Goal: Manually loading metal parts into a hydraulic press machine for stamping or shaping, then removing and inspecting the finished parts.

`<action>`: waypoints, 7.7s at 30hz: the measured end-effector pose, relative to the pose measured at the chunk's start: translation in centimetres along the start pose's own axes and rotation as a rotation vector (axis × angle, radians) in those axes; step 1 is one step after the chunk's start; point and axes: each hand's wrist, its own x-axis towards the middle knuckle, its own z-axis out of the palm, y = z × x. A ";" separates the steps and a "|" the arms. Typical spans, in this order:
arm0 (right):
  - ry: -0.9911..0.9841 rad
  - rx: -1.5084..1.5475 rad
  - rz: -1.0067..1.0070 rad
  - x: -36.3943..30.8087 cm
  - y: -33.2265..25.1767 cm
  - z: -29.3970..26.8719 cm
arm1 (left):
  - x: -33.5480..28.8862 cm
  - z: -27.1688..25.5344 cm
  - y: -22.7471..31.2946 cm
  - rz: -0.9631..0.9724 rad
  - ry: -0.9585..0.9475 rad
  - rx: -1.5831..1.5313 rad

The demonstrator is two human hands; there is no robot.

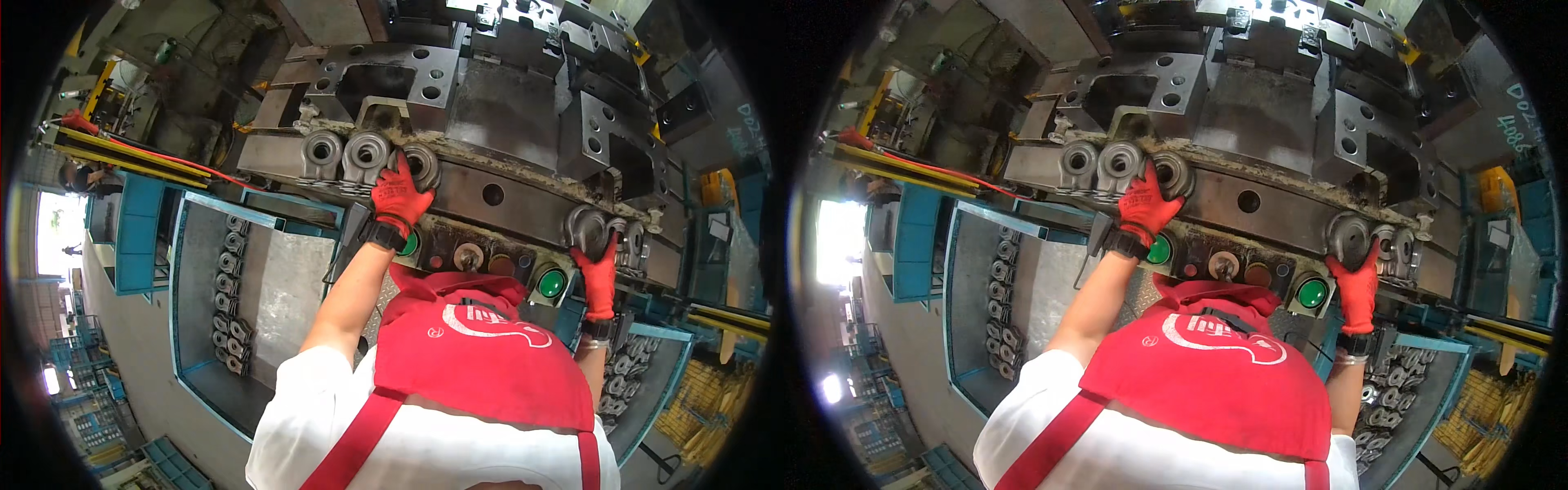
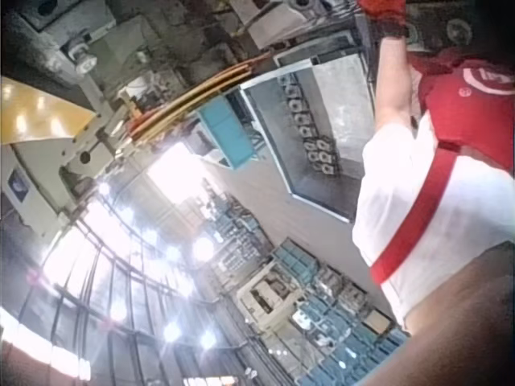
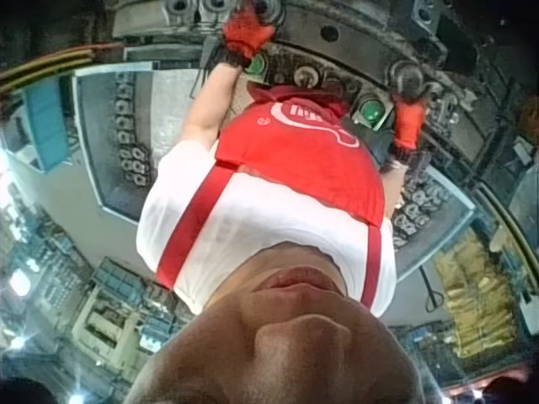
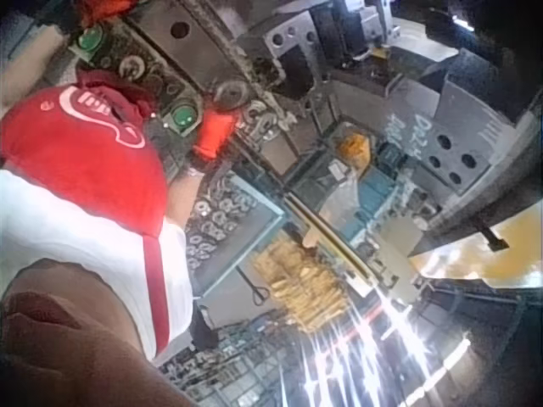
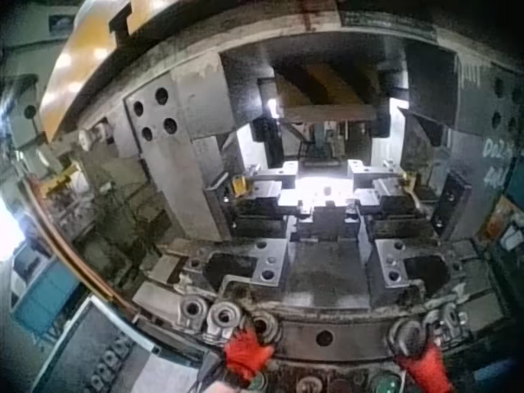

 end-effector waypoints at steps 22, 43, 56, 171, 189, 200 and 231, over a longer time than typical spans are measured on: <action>0.104 -0.260 -0.241 22.4 -31.7 -0.2 | -4.9 -5.4 -9.1 -0.033 0.408 -0.874; -0.245 -0.325 -0.192 39.0 -33.3 11.1 | -7.1 1.6 -18.1 -0.371 0.545 -0.974; 0.281 0.049 -0.394 -1.6 -8.2 5.7 | -7.8 14.9 -23.0 -0.526 -0.387 -1.109; 0.009 0.224 -0.286 4.3 25.2 -10.5 | -5.0 6.4 7.0 0.053 0.153 0.013; -0.346 0.791 -0.512 8.8 -22.2 -2.6 | -8.0 -4.5 4.6 0.136 -0.124 -1.364; -0.047 -0.368 -0.082 30.3 -35.9 3.3 | -8.9 -2.7 -14.1 -0.407 0.418 -1.245; 0.217 0.202 -0.141 -4.0 -1.2 4.6 | -10.9 11.3 -16.3 -0.263 -0.447 -0.966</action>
